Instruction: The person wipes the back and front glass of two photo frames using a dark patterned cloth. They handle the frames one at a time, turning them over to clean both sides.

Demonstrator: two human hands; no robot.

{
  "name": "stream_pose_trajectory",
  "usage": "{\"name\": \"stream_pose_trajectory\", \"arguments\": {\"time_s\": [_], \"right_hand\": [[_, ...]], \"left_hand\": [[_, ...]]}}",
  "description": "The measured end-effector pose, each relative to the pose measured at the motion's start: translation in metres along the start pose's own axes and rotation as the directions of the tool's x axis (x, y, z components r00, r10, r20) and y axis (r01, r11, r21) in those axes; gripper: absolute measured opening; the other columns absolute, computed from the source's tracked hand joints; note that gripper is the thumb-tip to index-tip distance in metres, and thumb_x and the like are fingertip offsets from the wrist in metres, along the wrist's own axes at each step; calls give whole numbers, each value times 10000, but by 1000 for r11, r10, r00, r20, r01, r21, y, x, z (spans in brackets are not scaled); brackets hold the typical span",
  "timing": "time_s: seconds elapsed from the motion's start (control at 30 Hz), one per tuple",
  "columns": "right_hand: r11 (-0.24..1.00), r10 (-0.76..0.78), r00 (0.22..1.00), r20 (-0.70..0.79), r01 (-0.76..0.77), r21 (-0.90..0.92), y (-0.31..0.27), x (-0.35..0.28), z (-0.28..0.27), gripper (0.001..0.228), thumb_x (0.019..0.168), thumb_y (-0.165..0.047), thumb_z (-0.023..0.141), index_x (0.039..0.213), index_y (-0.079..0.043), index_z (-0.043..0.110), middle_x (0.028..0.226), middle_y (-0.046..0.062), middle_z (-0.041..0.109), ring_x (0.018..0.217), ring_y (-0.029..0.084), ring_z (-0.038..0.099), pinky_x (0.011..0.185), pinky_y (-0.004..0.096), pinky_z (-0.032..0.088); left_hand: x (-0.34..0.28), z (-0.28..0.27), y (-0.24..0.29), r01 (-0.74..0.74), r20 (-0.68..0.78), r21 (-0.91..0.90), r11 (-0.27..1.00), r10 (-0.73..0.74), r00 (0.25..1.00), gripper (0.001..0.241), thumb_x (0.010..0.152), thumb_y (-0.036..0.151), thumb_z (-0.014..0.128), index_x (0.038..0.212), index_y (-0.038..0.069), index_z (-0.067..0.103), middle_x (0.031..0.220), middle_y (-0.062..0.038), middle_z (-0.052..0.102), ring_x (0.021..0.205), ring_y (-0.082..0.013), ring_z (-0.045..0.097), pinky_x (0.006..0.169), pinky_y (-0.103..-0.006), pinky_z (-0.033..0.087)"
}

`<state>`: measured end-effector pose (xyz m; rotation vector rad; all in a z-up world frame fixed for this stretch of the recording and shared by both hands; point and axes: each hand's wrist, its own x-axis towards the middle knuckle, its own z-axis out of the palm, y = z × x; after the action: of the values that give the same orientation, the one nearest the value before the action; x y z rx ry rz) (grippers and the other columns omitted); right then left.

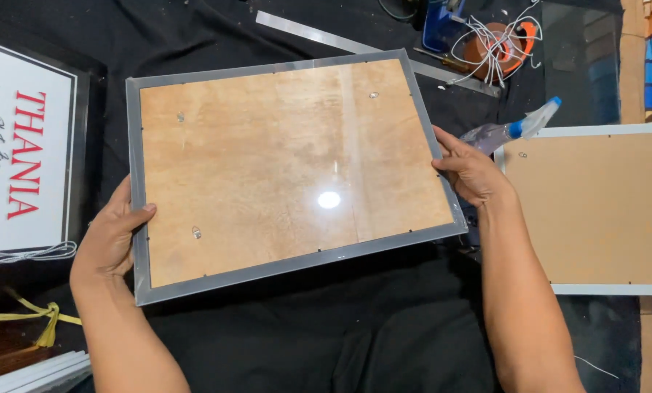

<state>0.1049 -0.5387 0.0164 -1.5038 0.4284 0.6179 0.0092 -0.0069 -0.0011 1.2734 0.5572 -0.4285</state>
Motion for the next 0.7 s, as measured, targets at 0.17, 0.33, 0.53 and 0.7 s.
{"name": "stream_pose_trajectory", "arguments": {"time_s": [0.17, 0.33, 0.53, 0.7], "right_hand": [[999, 34, 985, -170, -39, -28, 19, 22, 4, 742, 860, 45, 441, 1577, -145, 436, 1515, 32, 560, 1306, 183, 573, 951, 265, 443], [998, -49, 971, -233, 37, -57, 53, 42, -3, 824, 782, 75, 496, 1567, -171, 457, 1463, 15, 600, 1315, 280, 589, 1089, 442, 499], [991, -96, 979, -181, 76, -114, 67, 46, 4, 813, 829, 109, 467, 1604, -123, 390, 1518, 91, 540, 1330, 298, 553, 1079, 461, 474], [959, -175, 971, -162, 131, -252, 151, 139, -94, 708, 927, 53, 480, 1600, -158, 415, 1529, 120, 499, 1175, 187, 660, 892, 277, 585]], "left_hand": [[19, 8, -13, 20, -31, 47, 999, -18, 999, 656, 943, 51, 486, 1584, 141, 379, 1511, -96, 540, 1324, -251, 545, 1090, -441, 460], [23, 7, -32, -105, -197, 185, 977, 142, 970, 676, 930, -47, 628, 1571, 21, 424, 1455, -261, 538, 1305, -399, 536, 1087, -601, 434], [23, 11, -33, -10, -301, 263, 965, 92, 949, 598, 959, 80, 665, 1536, 152, 525, 1410, -138, 623, 1290, -328, 590, 1046, -515, 482], [33, 14, -38, -112, -303, 323, 940, 214, 929, 623, 916, 8, 616, 1527, 88, 525, 1368, -198, 626, 1220, -318, 619, 1003, -499, 507]]}}
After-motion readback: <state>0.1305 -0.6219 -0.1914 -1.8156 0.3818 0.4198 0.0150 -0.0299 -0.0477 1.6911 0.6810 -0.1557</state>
